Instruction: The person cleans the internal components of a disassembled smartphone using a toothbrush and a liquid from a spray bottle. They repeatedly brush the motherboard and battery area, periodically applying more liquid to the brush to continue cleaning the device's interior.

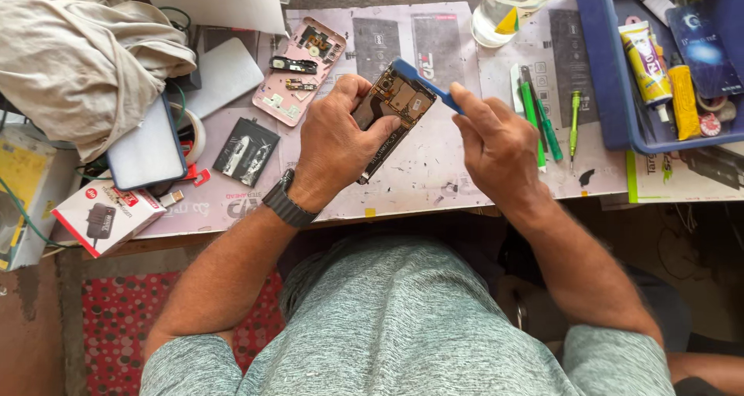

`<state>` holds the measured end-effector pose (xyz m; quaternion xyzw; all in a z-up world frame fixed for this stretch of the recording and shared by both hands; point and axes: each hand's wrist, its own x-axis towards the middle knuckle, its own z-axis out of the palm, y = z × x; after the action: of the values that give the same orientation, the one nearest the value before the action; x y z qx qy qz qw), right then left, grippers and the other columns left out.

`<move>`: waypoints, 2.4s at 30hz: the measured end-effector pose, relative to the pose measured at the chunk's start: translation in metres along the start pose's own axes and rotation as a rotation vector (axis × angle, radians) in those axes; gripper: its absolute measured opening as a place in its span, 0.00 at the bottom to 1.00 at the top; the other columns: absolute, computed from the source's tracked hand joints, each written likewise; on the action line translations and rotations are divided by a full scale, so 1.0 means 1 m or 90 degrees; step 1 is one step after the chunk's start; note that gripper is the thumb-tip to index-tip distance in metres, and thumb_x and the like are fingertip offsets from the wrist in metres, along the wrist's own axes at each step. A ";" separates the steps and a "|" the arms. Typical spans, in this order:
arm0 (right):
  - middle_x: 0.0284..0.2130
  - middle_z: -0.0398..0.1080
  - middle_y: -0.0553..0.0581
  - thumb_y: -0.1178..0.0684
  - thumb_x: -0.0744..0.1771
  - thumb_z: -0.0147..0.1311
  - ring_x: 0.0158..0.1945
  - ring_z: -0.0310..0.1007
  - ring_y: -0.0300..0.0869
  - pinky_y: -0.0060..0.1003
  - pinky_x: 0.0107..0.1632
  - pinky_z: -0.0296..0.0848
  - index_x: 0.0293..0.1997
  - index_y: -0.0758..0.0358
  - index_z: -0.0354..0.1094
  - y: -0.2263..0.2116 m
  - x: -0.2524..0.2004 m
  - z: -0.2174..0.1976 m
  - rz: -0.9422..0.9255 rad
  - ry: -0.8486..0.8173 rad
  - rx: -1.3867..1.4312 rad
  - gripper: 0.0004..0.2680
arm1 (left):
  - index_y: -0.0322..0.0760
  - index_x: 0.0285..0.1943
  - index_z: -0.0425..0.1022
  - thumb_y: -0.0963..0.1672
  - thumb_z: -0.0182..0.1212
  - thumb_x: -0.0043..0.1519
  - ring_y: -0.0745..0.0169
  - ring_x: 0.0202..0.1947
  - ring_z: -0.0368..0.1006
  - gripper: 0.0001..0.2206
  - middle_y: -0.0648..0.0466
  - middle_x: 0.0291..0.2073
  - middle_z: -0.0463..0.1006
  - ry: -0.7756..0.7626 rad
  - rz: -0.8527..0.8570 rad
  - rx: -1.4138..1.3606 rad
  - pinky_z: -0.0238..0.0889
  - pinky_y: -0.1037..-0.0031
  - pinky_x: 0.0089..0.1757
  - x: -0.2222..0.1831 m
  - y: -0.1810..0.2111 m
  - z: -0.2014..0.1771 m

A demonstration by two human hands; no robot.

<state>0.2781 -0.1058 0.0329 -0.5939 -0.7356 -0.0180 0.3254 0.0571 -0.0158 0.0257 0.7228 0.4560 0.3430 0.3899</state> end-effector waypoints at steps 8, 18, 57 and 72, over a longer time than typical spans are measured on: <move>0.33 0.73 0.56 0.61 0.69 0.63 0.28 0.71 0.43 0.39 0.30 0.69 0.64 0.60 0.69 -0.002 0.000 -0.007 -0.019 -0.032 -0.010 0.15 | 0.36 0.45 0.74 0.47 0.74 0.55 0.59 0.25 0.79 0.16 0.50 0.31 0.84 -0.007 -0.002 0.064 0.72 0.68 0.31 -0.002 0.001 -0.005; 0.30 0.72 0.54 0.58 0.70 0.63 0.26 0.69 0.42 0.38 0.28 0.68 0.64 0.57 0.71 -0.007 0.005 -0.013 -0.008 -0.073 -0.042 0.15 | 0.33 0.46 0.74 0.43 0.63 0.63 0.59 0.28 0.81 0.08 0.48 0.29 0.82 -0.010 0.051 -0.018 0.72 0.68 0.32 -0.007 -0.005 -0.008; 0.35 0.74 0.53 0.58 0.71 0.60 0.30 0.70 0.40 0.38 0.29 0.68 0.68 0.52 0.68 -0.012 -0.007 0.001 -0.041 -0.018 -0.052 0.16 | 0.37 0.45 0.74 0.41 0.60 0.66 0.52 0.26 0.80 0.03 0.49 0.26 0.81 0.036 0.098 0.088 0.69 0.62 0.29 -0.007 -0.010 -0.009; 0.37 0.74 0.55 0.61 0.70 0.62 0.31 0.73 0.45 0.42 0.33 0.70 0.66 0.54 0.70 -0.006 0.004 -0.003 -0.032 -0.012 -0.038 0.16 | 0.35 0.42 0.75 0.41 0.61 0.64 0.55 0.27 0.82 0.03 0.49 0.28 0.83 0.011 0.052 0.006 0.70 0.66 0.31 -0.005 -0.014 -0.010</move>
<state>0.2737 -0.1055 0.0389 -0.5845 -0.7527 -0.0425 0.3001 0.0417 -0.0140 0.0176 0.7395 0.4311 0.3629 0.3682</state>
